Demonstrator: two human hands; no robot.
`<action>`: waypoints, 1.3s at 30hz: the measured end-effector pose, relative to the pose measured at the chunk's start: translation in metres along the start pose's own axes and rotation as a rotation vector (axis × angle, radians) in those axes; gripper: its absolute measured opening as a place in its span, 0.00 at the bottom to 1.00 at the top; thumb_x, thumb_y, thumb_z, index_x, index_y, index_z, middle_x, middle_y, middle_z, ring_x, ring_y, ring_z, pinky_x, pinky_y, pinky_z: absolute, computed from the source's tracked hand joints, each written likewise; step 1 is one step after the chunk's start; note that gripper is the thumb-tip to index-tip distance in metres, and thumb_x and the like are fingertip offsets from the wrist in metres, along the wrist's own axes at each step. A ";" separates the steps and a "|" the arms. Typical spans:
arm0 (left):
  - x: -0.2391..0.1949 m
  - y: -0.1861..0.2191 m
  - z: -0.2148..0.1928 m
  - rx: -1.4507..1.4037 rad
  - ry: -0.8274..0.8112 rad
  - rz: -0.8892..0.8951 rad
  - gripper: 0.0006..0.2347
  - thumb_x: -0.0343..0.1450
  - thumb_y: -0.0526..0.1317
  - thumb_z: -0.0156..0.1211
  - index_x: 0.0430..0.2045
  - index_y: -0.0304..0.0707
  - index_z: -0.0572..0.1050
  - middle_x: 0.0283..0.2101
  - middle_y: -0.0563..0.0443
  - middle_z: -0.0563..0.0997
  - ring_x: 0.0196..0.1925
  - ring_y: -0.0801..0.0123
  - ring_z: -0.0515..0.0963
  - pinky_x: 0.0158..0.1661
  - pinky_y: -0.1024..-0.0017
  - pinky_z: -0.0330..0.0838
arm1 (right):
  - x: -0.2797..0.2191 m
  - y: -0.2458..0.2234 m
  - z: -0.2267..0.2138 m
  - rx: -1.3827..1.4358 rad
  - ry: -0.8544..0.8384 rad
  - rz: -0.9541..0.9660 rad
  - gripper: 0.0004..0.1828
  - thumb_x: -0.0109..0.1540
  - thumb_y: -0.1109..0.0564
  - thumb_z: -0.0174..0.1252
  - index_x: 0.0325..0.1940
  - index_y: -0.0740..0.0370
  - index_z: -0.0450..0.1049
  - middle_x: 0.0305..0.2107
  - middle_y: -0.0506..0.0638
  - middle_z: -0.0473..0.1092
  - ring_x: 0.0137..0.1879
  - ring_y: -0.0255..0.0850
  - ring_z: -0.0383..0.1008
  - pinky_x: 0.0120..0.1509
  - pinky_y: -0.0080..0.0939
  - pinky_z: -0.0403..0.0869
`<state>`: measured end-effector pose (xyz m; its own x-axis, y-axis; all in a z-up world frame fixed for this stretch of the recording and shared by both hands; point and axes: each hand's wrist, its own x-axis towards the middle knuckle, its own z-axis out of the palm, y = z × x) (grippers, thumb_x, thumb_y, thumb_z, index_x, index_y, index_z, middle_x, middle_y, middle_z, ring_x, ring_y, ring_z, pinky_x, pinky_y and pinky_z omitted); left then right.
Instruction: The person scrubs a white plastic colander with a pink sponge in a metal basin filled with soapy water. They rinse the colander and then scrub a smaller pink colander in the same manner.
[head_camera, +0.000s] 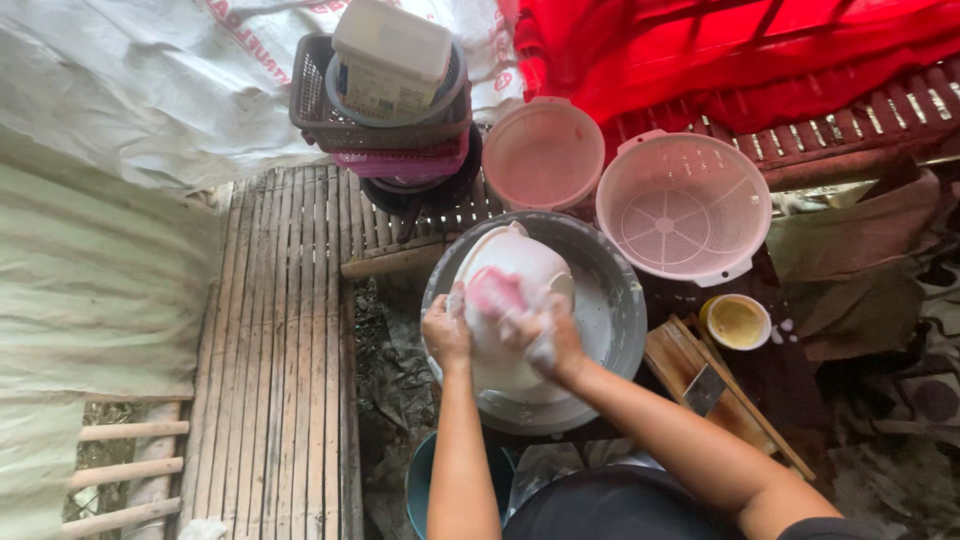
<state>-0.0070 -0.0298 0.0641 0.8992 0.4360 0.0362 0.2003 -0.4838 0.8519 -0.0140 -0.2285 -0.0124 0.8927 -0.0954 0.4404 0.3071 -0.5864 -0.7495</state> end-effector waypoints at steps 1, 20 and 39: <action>-0.002 -0.006 0.004 0.049 0.003 0.000 0.24 0.74 0.58 0.59 0.25 0.30 0.79 0.23 0.35 0.76 0.25 0.48 0.72 0.33 0.60 0.70 | 0.009 0.004 -0.002 -0.015 0.018 0.033 0.16 0.69 0.52 0.51 0.57 0.62 0.72 0.44 0.64 0.72 0.48 0.54 0.73 0.55 0.52 0.72; 0.028 -0.136 0.012 -0.045 0.050 -0.133 0.20 0.75 0.51 0.56 0.40 0.26 0.80 0.35 0.38 0.84 0.36 0.58 0.81 0.43 0.63 0.74 | -0.043 0.133 0.024 0.114 -0.346 0.405 0.29 0.69 0.54 0.45 0.74 0.66 0.60 0.61 0.65 0.68 0.65 0.59 0.69 0.65 0.49 0.73; -0.003 -0.145 0.028 0.007 0.231 -0.088 0.25 0.78 0.53 0.47 0.37 0.21 0.79 0.35 0.24 0.82 0.38 0.35 0.81 0.40 0.51 0.73 | -0.023 -0.007 0.039 -0.318 -0.003 -0.184 0.23 0.64 0.47 0.49 0.62 0.53 0.70 0.50 0.58 0.70 0.50 0.57 0.72 0.54 0.55 0.70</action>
<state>-0.0272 0.0176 -0.0742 0.7658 0.6379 0.0815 0.2771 -0.4417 0.8533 -0.0241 -0.1909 -0.0364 0.8331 0.0367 0.5519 0.3450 -0.8145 -0.4665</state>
